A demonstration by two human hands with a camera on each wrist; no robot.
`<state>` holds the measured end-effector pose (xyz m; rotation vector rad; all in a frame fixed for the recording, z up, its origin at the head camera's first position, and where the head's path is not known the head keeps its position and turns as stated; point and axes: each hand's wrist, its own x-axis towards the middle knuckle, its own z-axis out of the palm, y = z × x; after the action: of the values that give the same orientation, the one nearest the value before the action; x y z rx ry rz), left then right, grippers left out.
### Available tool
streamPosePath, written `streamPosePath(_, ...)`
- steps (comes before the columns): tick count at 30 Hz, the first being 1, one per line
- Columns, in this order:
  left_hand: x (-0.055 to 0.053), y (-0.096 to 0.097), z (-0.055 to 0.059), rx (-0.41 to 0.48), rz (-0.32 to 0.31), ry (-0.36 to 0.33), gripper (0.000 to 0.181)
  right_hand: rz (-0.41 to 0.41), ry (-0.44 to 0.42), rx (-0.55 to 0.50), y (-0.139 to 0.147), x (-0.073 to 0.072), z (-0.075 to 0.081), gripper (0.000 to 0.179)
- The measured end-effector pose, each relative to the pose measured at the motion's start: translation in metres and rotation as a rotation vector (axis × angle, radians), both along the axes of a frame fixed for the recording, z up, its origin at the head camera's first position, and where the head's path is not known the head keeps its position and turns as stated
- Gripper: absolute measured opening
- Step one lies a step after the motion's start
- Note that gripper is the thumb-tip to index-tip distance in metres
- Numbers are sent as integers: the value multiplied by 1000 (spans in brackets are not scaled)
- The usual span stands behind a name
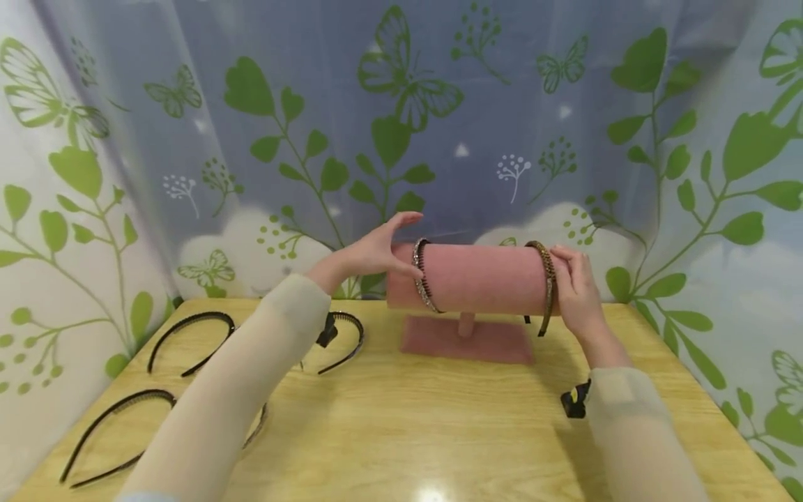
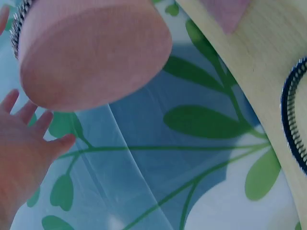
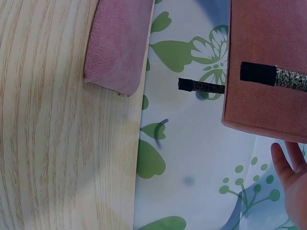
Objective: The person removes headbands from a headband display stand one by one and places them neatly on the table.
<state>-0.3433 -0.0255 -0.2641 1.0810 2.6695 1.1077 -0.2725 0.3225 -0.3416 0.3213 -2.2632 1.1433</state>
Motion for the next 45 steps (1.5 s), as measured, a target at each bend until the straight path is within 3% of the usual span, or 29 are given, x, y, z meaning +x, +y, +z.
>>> streamPosePath(5, -9, 2, -1, -77, -47, -72, 109, 5, -1, -6, -3, -1, -2, 43)
streamPosePath(9, -11, 6, -3, -133, -47, -84, 109, 6, 13, 4, -5, -2, -1, 43)
streamPosePath(19, -10, 13, 0, -285, -31, 3, 109, -14, 7, 2, -2, 0, 3, 43)
streamPosePath(29, -6, 12, -3, -279, -11, 16, 108, -10, -19, -13, -2, 0, 0, 43)
streamPosePath(45, -10, -14, -22, -125, 49, 43, 103, -16, -3, -13, -5, 1, 1, 43)
